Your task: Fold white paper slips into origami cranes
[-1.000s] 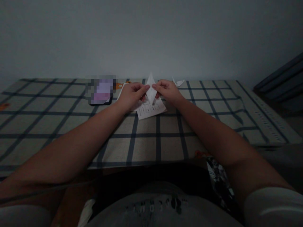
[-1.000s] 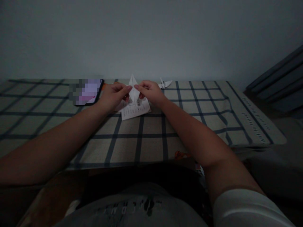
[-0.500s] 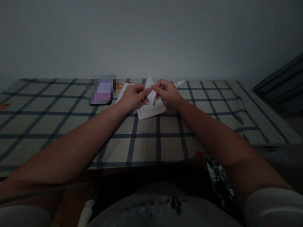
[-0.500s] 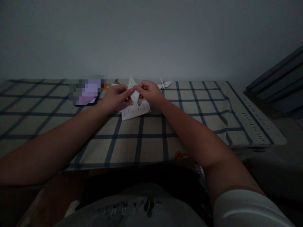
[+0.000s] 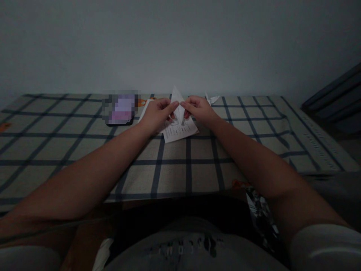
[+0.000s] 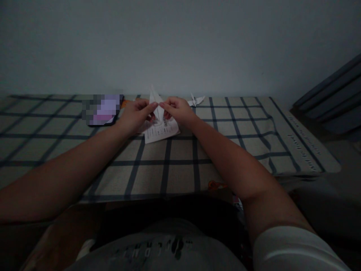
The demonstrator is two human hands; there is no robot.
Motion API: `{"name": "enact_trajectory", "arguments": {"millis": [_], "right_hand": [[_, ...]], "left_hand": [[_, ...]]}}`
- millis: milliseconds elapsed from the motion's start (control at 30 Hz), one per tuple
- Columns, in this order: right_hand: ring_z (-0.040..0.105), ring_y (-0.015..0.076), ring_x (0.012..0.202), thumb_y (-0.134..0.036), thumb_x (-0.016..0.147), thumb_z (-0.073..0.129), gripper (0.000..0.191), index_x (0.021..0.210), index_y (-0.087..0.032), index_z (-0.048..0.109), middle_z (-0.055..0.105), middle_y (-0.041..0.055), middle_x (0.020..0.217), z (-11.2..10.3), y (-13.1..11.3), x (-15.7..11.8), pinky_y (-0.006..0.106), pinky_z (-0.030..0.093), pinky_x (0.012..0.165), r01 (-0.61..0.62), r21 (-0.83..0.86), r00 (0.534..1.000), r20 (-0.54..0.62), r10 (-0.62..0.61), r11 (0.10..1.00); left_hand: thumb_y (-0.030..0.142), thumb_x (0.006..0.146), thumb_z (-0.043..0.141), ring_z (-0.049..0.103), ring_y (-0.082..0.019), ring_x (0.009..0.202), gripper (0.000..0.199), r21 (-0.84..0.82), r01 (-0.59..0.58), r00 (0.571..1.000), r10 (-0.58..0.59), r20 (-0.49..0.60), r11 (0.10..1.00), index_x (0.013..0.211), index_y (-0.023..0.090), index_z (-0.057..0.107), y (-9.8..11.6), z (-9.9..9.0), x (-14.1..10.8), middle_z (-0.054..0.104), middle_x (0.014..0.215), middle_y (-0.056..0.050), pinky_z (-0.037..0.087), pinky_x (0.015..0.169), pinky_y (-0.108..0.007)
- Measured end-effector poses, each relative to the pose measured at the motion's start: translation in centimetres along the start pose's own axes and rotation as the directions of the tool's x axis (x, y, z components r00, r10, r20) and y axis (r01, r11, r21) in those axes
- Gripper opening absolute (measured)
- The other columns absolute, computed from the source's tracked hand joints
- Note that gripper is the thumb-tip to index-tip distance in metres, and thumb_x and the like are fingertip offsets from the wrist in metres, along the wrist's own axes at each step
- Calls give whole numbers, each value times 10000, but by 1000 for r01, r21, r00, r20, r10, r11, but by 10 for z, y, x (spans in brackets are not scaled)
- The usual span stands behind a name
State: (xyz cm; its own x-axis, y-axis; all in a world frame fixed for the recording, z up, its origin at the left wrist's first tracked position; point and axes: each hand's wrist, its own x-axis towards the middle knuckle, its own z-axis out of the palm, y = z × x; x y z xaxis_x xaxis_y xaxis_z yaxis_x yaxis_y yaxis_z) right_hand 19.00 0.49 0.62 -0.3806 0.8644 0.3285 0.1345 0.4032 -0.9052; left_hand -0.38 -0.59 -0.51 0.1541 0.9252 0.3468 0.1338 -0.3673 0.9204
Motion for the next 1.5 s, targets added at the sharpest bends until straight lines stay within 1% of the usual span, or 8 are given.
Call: {"name": "enact_trajectory", "arguments": {"millis": [433,600,733,800,967,1133,1367,1500], "right_hand": [[577,97,623,-526,859,804,397,896,-214,562,607,-41,721,3,9,3,213,486,596,39,81,999,-35,-36,996],[593,144,771,-492,844,803,349,883,-213,597,628,-2,826,1,2,-2,255,504,700,166,-131,980,-85,-178,977],[598,178,858,-410,859,795,263,941,-205,653,678,44,941,0,-5,-8,309,514,836,326,-324,944,67,-322,888],[597,186,870,-353,901,742,178,962,-204,665,686,57,978,-1,-4,-8,325,509,867,368,-383,928,106,-356,847],[595,214,914,-272,967,614,102,947,-206,688,672,66,931,-6,4,-3,357,497,893,406,-492,912,161,-379,770],[601,216,924,-287,974,604,150,893,-206,701,660,63,899,-5,4,-3,376,502,914,491,-458,870,214,-444,741],[625,173,879,-386,990,637,203,1112,-224,631,643,44,970,-3,13,2,294,547,777,260,-231,946,-134,-296,937],[631,138,772,-456,975,668,445,1333,-268,484,646,17,984,-5,32,12,228,519,607,135,-52,984,-109,-140,990]], "left_hand": [[443,834,812,637,-111,621,275,-139,1,999,-7,-43,990,837,197,687,-8,-1,8,698,762,-12,516,538,-208],[284,783,833,689,-115,740,314,-184,16,990,-41,-133,983,1024,213,645,-7,3,8,721,976,-20,597,662,-240],[221,803,793,689,-124,768,259,-121,10,993,-24,-116,993,1019,219,649,-7,3,7,717,961,-17,583,674,-238],[302,839,788,694,-135,774,197,-130,39,998,-46,-50,991,962,208,666,-6,4,5,720,906,-24,574,670,-236],[547,871,763,723,-162,846,367,-238,84,996,-87,-4,968,990,210,680,-4,4,3,750,940,-44,582,682,-243],[422,795,847,718,-141,798,360,-263,82,995,-92,-24,961,1052,213,707,-7,3,4,776,995,-44,564,661,-226],[281,829,745,691,-132,699,99,-330,135,977,-180,-111,934,876,201,712,0,2,7,757,825,-20,566,640,-233],[252,820,744,670,-128,633,69,-350,180,980,-200,-21,919,821,193,707,3,3,4,728,750,-9,551,603,-236]]}}
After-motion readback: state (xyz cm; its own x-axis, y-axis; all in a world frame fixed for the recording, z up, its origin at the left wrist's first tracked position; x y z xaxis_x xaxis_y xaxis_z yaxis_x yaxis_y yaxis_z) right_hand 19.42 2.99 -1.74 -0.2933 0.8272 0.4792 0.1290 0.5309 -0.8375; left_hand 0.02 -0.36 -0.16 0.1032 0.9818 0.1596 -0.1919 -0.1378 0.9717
